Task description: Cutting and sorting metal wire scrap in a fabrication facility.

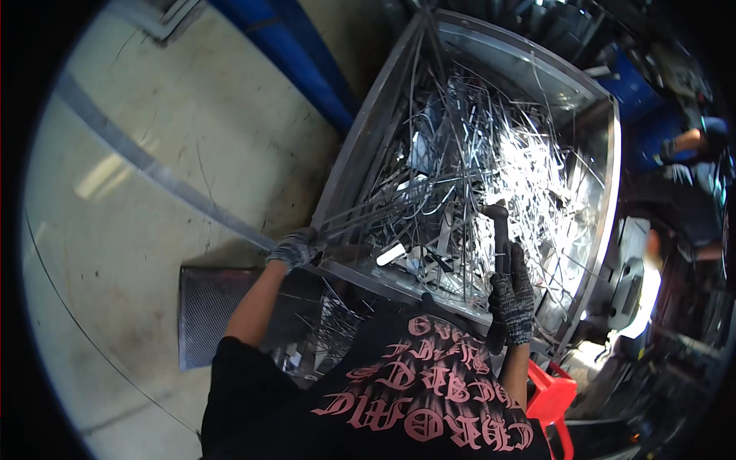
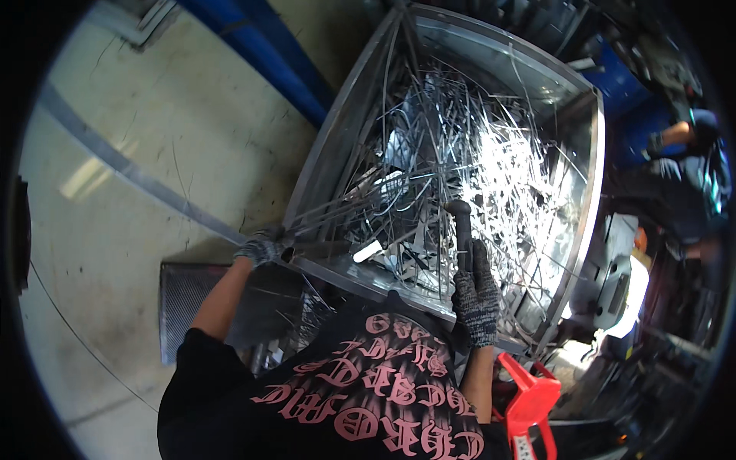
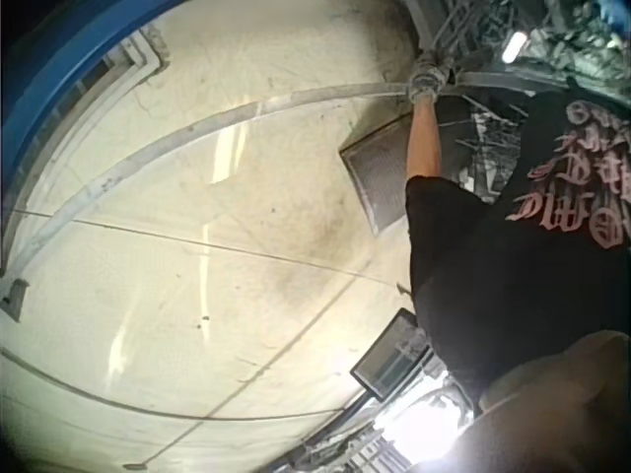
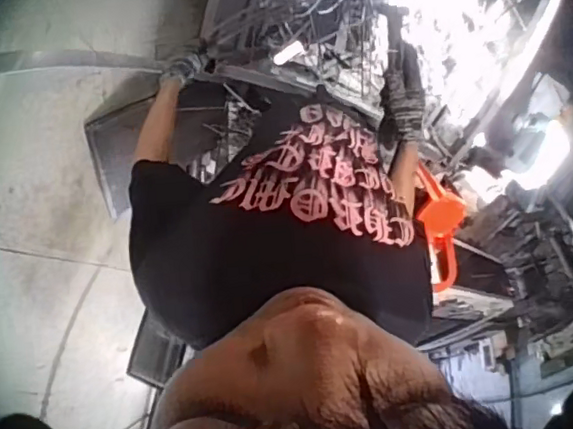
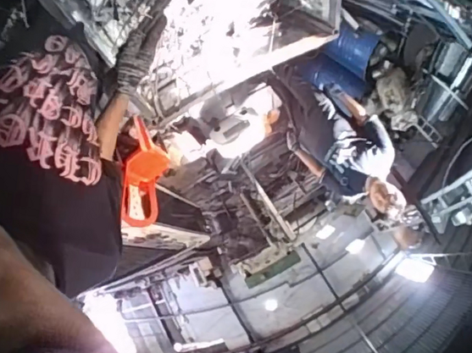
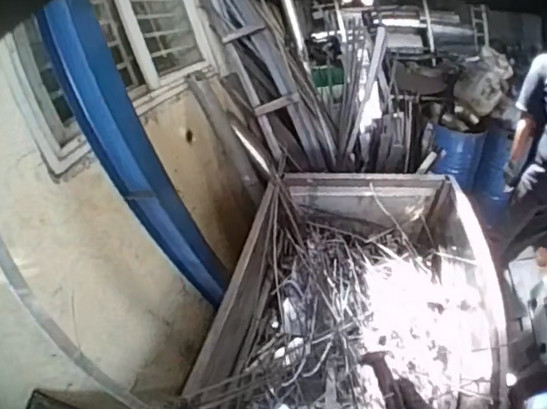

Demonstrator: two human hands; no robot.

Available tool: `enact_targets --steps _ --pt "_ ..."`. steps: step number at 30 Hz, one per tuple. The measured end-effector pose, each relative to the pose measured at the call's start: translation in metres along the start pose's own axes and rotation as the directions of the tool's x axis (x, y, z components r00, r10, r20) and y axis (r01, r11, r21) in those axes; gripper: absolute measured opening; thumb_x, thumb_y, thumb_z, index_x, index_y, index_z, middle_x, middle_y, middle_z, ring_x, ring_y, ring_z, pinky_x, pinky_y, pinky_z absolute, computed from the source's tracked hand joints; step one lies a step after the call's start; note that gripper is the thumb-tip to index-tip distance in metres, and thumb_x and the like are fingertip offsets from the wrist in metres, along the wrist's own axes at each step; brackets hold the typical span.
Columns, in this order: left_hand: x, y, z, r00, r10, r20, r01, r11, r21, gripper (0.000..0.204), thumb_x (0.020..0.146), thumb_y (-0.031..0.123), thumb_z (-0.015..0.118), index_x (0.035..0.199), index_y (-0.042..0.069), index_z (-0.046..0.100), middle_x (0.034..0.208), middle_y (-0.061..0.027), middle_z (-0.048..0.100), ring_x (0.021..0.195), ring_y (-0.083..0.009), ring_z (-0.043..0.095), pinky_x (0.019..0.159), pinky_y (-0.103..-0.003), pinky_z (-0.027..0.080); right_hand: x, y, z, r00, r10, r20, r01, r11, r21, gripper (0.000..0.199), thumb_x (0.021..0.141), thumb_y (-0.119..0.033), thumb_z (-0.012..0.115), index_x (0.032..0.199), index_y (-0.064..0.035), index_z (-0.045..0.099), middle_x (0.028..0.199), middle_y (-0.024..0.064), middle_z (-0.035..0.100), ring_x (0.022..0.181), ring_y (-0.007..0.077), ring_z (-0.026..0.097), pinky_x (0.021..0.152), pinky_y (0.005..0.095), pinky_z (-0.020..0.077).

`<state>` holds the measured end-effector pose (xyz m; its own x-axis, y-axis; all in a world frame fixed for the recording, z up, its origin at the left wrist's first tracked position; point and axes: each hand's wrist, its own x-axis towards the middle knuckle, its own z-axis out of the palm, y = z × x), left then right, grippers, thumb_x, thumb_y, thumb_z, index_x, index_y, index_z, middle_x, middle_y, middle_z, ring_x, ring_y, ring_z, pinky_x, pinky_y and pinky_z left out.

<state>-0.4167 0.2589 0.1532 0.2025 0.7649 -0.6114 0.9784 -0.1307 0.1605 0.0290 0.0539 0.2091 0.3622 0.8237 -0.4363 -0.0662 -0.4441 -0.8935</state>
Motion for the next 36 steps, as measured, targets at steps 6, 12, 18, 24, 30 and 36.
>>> enact_targets --steps 6,12,18,24,30,36 --pt "-0.003 -0.012 0.089 0.977 -0.022 -0.214 0.059 0.984 0.166 0.066 0.083 0.051 0.064 0.132 0.008 0.054 0.112 -0.0210 0.067 0.104 -0.0375 0.064 0.090 -0.048 0.050 0.005 0.005 0.008 0.993 -0.081 0.085 0.086 0.995 -0.058 0.063 0.095 -0.016 0.059 0.153 -0.0212 0.033 0.089 -0.0006 0.060 0.051 0.0058 0.043 0.045 0.0234 0.0371" --pt "-0.009 0.036 0.069 0.975 -0.008 -0.223 0.039 0.990 0.138 0.043 0.087 0.045 0.059 0.109 0.009 0.065 0.101 -0.0179 0.069 0.091 -0.0365 0.068 0.079 -0.052 0.051 -0.002 0.016 0.005 0.997 -0.058 -0.048 0.062 0.994 0.085 0.070 0.092 -0.006 0.057 0.154 -0.0244 0.030 0.076 0.0003 0.057 0.045 0.0071 0.044 0.040 0.0233 0.0348" --pt "-0.041 0.063 -0.012 0.940 -0.024 -0.341 0.057 0.994 0.089 0.040 0.088 0.045 0.057 0.103 0.009 0.067 0.098 -0.0184 0.069 0.086 -0.0389 0.067 0.076 -0.051 0.051 -0.001 0.014 -0.008 0.992 -0.083 -0.089 0.097 0.983 0.158 0.073 0.092 -0.004 0.059 0.154 -0.0261 0.027 0.076 0.0024 0.058 0.045 0.0066 0.044 0.038 0.0234 0.0367" --pt "-0.063 0.111 -0.053 0.915 -0.009 -0.403 0.018 1.000 0.018 0.047 0.085 0.048 0.060 0.114 0.011 0.067 0.103 -0.0170 0.070 0.097 -0.0365 0.066 0.085 -0.048 0.051 -0.028 0.003 -0.020 0.975 -0.089 -0.203 0.140 0.957 0.253 0.075 0.092 0.000 0.056 0.153 -0.0301 0.026 0.072 0.0018 0.057 0.043 0.0061 0.043 0.036 0.0225 0.0339" --pt "-0.073 0.189 -0.055 0.815 0.007 -0.580 -0.148 0.969 -0.197 0.051 0.085 0.049 0.061 0.116 0.009 0.067 0.107 -0.0197 0.068 0.100 -0.0368 0.065 0.087 -0.047 0.050 -0.052 0.011 -0.063 0.968 -0.161 -0.191 0.211 0.937 0.278 0.075 0.093 -0.003 0.057 0.154 -0.0297 0.024 0.076 0.0026 0.057 0.043 0.0061 0.041 0.037 0.0220 0.0335" --pt "-0.130 0.198 -0.061 0.755 -0.129 -0.643 -0.092 0.950 -0.300 0.061 0.083 0.056 0.061 0.116 0.004 0.066 0.110 -0.0229 0.067 0.106 -0.0387 0.063 0.093 -0.044 0.048 -0.076 0.030 -0.124 0.982 -0.156 -0.108 0.178 0.955 0.236 0.071 0.093 -0.007 0.059 0.154 -0.0277 0.027 0.075 0.0025 0.059 0.045 0.0055 0.044 0.037 0.0215 0.0337"
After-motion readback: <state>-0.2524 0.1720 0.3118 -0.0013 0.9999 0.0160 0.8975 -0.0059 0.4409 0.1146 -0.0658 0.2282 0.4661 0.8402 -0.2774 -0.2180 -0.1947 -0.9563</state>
